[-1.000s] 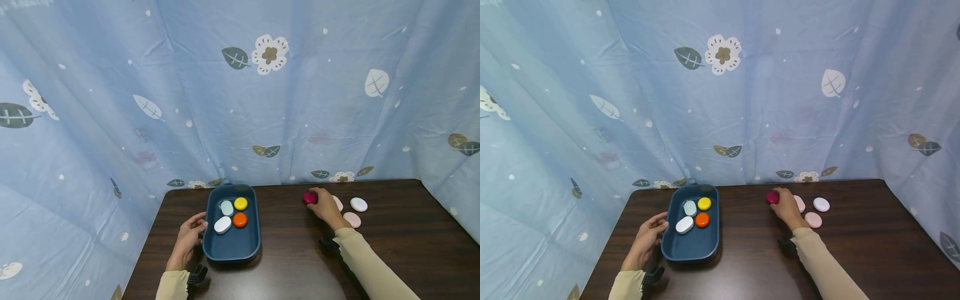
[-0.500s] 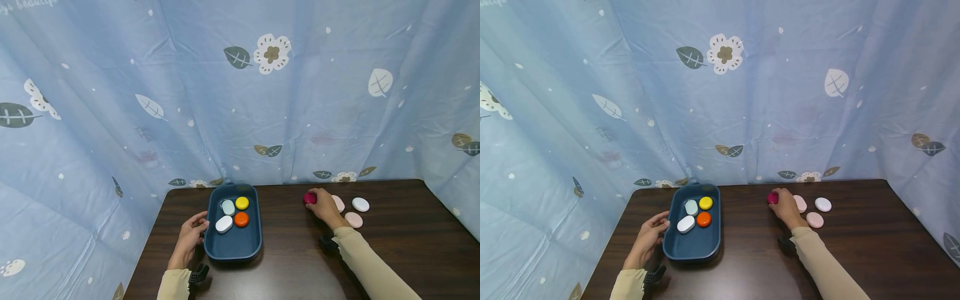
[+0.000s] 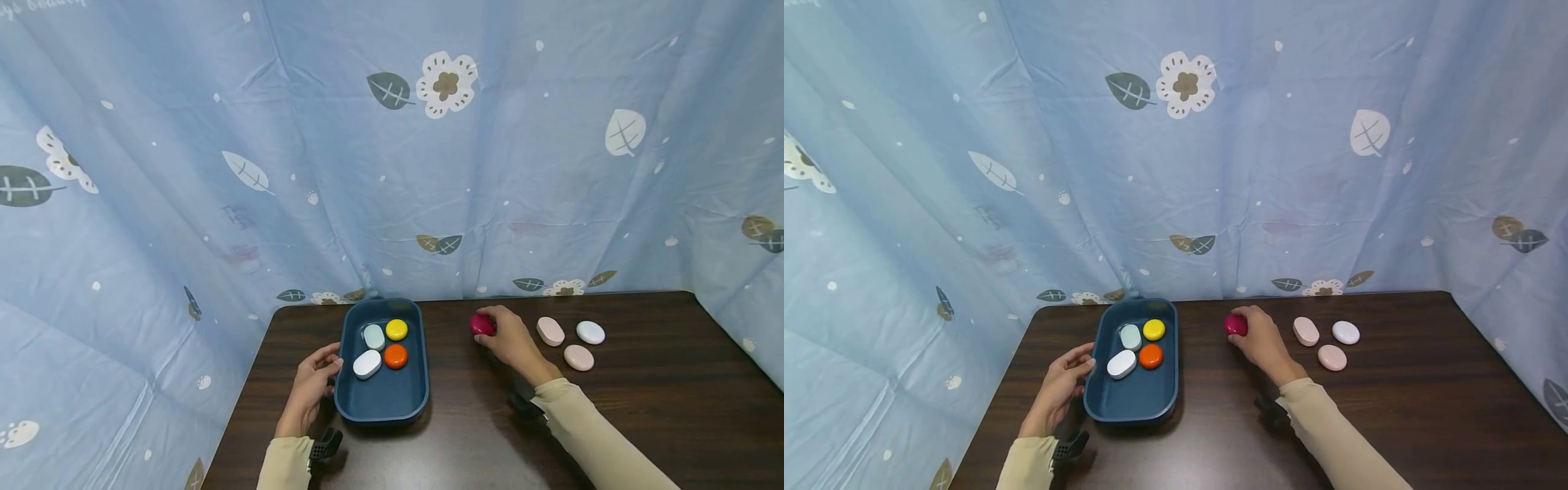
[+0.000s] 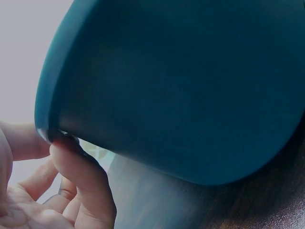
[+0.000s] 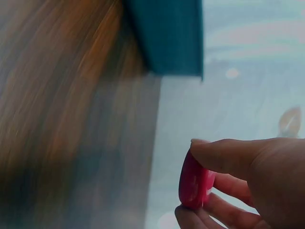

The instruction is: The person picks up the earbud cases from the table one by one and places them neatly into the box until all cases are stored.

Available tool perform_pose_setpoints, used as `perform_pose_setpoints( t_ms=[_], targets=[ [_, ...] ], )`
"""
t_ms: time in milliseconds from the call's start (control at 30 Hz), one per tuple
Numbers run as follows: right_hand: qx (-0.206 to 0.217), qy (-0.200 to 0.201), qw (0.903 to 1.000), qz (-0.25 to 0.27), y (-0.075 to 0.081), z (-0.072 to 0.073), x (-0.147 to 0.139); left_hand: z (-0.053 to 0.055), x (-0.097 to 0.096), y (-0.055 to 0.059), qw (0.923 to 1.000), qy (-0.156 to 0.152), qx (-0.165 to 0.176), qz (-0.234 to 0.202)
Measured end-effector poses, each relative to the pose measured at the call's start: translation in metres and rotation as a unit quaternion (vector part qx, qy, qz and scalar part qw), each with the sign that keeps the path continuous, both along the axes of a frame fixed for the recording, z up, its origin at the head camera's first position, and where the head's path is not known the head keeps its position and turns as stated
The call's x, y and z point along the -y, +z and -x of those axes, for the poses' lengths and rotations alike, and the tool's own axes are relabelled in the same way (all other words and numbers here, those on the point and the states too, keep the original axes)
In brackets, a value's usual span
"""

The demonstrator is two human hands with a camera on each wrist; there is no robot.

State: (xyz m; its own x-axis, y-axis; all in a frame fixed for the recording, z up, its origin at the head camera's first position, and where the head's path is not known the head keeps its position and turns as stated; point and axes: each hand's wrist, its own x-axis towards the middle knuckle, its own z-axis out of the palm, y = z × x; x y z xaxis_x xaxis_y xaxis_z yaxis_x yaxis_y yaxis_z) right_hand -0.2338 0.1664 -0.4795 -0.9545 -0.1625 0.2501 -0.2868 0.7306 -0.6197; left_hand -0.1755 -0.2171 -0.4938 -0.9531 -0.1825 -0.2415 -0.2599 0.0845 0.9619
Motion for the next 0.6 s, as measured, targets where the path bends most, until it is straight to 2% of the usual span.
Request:
perform_pose_setpoints(
  t_ms=[200, 600],
  targets=[
    [-0.005, 0.036, 0.9992, 0.015, 0.017, -0.014, 0.024, -0.001, 0.0, 0.0, 1.0, -0.001, -0.001, 0.0],
    [0.022, 0.086, 0.9949, 0.047, 0.033, -0.033, 0.068, 0.0, 0.001, -0.001, 1.0, -0.003, 0.0, -0.005]
  ],
)
